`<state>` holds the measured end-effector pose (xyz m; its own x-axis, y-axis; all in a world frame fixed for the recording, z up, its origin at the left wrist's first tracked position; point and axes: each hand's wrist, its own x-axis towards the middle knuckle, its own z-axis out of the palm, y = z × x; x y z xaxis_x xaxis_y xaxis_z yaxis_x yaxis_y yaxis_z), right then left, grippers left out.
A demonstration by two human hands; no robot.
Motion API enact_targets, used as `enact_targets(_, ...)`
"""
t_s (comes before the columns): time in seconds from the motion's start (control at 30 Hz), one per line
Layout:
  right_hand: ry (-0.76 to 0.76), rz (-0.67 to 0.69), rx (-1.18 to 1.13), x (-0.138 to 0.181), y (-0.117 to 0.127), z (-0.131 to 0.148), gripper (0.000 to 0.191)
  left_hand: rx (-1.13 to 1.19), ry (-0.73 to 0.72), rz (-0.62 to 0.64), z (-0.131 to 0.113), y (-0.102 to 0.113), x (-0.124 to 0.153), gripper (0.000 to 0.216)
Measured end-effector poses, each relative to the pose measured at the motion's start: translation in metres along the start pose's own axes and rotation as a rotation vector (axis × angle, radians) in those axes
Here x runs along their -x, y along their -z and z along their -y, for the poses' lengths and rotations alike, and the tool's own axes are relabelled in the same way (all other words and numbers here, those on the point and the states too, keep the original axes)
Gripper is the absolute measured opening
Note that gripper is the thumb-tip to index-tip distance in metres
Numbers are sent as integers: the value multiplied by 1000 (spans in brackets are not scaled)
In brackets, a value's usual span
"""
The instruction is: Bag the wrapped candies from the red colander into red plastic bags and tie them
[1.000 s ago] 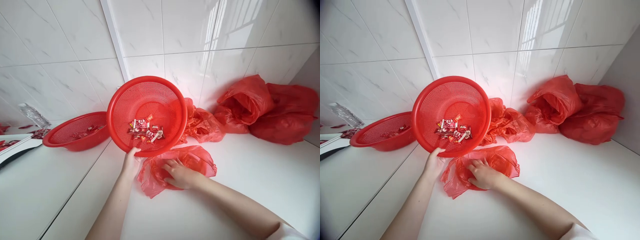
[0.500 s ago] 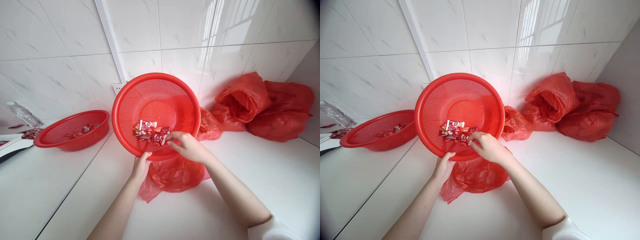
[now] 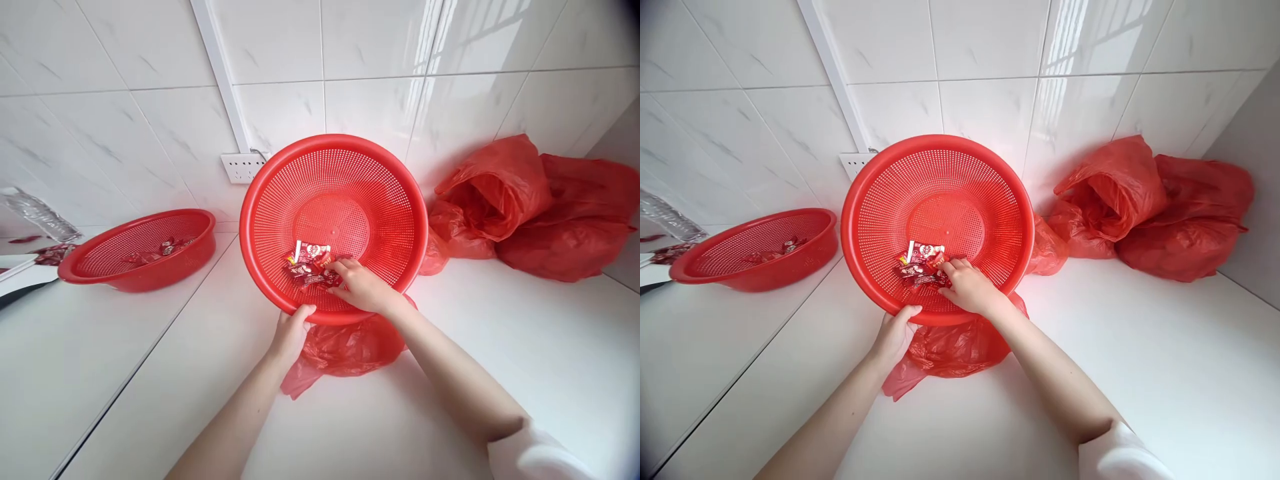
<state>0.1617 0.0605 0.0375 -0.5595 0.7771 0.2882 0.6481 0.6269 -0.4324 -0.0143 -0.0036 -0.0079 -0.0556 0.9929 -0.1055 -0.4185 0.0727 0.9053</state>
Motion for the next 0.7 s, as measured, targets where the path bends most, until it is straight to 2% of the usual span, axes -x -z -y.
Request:
enact_targets(0.2,-36,15,46,-1,-2,-2,50,-30,-7,-70,2,2,0,18)
enact_targets(0.3,-50,-12,50,-1,1,-5,46,-56,4,-97,1,4,0,17)
enact_targets(0.53,-55,-66,-31,-1,12,-7,36,-95,-21,-93,0,7,-1,25)
enact_targets(0.7,-21,-152,-164,2,24,-7,36,-66,-68,-139,-3,8,-5,21)
